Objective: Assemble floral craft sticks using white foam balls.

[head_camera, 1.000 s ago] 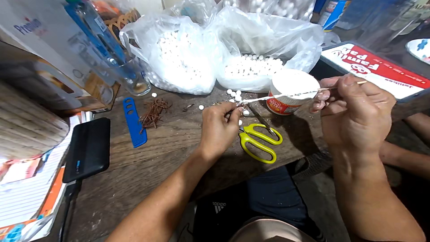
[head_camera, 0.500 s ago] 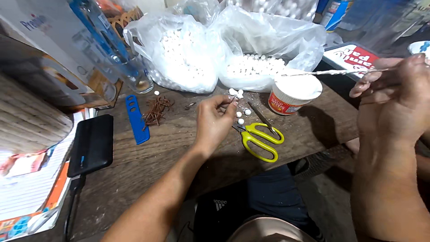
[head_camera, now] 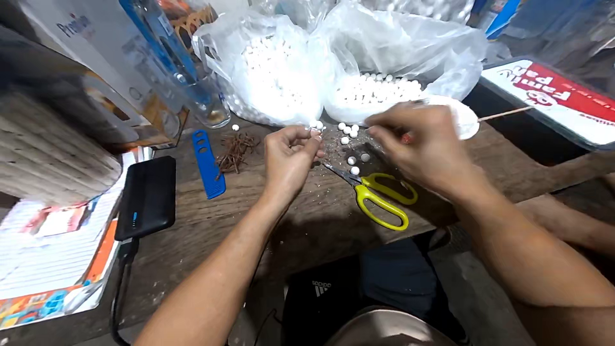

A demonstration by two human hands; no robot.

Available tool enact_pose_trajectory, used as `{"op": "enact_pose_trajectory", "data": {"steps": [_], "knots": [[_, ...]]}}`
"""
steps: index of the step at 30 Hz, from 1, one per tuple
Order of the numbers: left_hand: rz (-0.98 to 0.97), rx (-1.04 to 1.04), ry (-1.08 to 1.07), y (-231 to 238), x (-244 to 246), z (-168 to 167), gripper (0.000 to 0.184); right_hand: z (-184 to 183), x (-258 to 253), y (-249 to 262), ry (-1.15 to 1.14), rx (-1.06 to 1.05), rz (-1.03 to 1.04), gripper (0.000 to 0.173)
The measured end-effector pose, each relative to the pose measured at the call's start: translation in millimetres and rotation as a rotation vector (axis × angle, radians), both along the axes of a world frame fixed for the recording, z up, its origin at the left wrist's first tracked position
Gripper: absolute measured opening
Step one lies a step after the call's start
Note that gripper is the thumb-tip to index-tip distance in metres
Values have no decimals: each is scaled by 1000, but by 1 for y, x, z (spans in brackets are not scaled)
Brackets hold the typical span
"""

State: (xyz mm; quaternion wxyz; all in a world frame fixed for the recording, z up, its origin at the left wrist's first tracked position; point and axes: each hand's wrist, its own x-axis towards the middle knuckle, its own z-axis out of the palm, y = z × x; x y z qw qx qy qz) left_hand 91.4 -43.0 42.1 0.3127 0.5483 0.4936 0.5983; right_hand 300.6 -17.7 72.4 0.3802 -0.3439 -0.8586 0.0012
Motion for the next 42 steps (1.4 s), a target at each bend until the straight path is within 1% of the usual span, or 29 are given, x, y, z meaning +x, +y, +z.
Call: {"op": "enact_pose_trajectory", "data": {"steps": [1,3,6,8,9,11,13,15,16,18,25,29,37,42], "knots": [[3,14,22,-1,-1,-2,5,-2,-14,14,-108,-125,10,18],[7,37,77,-3,-3,-5,3,-7,-34,40,-278,-280,-45,18],[-14,48,124,-5,-7,-9,2,-10,-50,56,-440,-393,-141,21],[-16,46,130,-4,-8,-10,2,-10,-51,59,-444,-430,-130,19],[-14,49,129,-5,-8,-10,1,-11,-48,61,-390,-426,-90,17],[-8,64,127,-6,-7,-10,1,-13,-37,63,-152,-440,36,12],[-2,92,142,-6,-6,-10,2,-9,-29,60,199,-611,185,11],[16,117,164,-5,-6,-11,2,-6,-27,57,550,-862,347,19],[20,126,173,-5,-6,-11,3,-5,-27,55,647,-957,396,24],[27,137,188,-5,-6,-12,4,-4,-27,55,711,-1050,450,28],[36,192,223,-5,-5,-12,2,-9,-30,58,729,-1116,527,28],[39,198,211,-6,-5,-12,2,-8,-30,59,747,-1176,530,29],[48,199,227,-6,-5,-12,1,-15,-30,62,705,-1125,588,25],[51,197,234,-6,-5,-11,1,-17,-31,61,740,-1083,569,29]]}}
